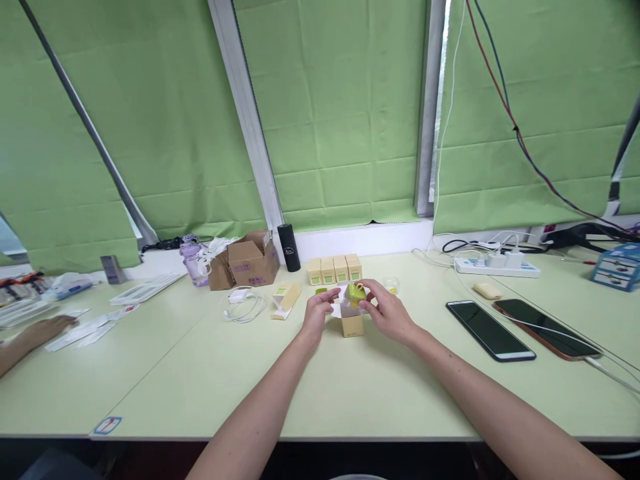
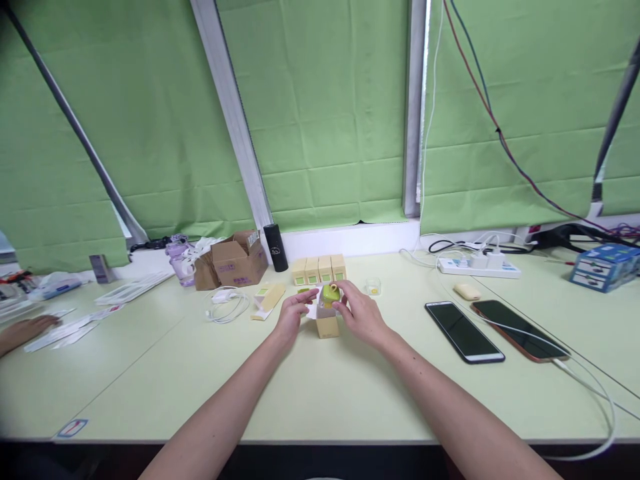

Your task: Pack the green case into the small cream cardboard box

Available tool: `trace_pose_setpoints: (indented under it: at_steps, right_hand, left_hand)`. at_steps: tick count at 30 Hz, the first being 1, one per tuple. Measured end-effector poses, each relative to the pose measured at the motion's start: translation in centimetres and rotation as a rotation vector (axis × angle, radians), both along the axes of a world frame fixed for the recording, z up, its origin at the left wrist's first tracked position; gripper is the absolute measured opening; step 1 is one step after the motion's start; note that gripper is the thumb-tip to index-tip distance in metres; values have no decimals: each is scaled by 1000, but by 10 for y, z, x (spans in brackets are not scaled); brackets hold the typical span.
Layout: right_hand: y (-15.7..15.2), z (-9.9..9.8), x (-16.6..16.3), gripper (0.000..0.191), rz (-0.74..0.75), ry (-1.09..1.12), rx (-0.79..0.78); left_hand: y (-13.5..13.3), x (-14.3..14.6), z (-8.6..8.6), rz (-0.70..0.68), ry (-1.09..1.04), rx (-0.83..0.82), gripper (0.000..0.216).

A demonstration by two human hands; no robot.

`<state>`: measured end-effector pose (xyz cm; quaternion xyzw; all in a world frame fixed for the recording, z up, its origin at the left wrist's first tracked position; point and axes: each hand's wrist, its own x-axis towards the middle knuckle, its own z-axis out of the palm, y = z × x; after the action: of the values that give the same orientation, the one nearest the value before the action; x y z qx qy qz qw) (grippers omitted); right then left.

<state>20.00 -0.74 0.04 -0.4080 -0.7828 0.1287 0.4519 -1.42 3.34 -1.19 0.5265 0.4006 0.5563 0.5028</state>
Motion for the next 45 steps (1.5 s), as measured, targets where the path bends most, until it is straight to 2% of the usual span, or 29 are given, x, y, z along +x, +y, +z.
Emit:
trace_pose_setpoints:
  at_steps: [12,27,32,36,45]
  right_hand:
    - [-9,0,-5,32,-46,-155,11]
    - [-14,-1,-12,29,-61,-154,-3]
    - [-12,-3,-17,11,-85,-159,35]
    - [-6,-5,-21,18,-150,-179,45]
    - [-3,-5,-26,17,-182,-148,-5]
  left_hand:
    - [3,-1,-3,13,24,14,60]
    - [-2,1,2,-6,9,11,57]
    - [1,1,-1,-13,7,18,59]
    - [3,0,-2,-33,-4,18,62]
    - [0,1,0,-17,-2,18,61]
